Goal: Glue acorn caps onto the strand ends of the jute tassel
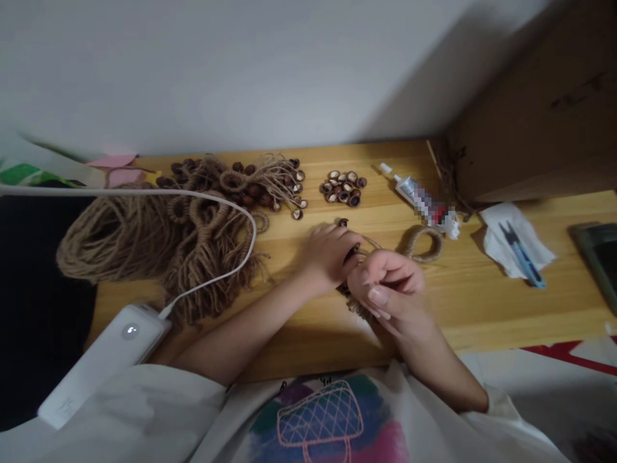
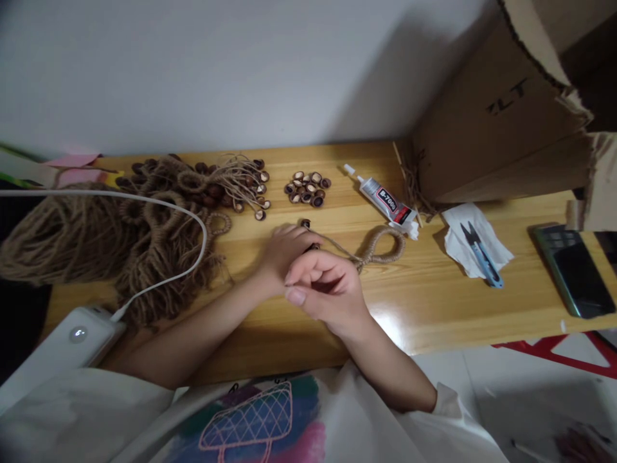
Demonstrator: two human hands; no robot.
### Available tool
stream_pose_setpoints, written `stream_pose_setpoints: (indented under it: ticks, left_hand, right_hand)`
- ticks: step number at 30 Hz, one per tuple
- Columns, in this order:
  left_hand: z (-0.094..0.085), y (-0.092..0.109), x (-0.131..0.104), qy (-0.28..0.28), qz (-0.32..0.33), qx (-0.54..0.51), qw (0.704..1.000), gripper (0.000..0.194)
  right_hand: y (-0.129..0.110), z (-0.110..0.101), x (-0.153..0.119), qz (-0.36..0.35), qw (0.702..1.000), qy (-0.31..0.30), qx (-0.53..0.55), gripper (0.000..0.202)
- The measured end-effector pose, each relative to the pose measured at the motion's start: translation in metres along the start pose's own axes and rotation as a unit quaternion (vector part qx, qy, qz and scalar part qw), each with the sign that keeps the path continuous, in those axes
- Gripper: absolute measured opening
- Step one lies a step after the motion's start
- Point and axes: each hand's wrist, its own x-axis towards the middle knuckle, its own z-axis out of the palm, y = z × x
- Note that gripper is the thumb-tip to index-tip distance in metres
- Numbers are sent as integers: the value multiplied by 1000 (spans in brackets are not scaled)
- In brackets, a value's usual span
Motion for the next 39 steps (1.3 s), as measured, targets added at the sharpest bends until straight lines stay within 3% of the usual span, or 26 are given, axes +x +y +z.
stream_pose_setpoints:
  ticks: [39]
  left_hand:
    - [-1, 1, 1, -9, -10, -6, 1000, 26]
  right_hand:
    - [2, -2, 0, -4, 1000, -24, 13, 7]
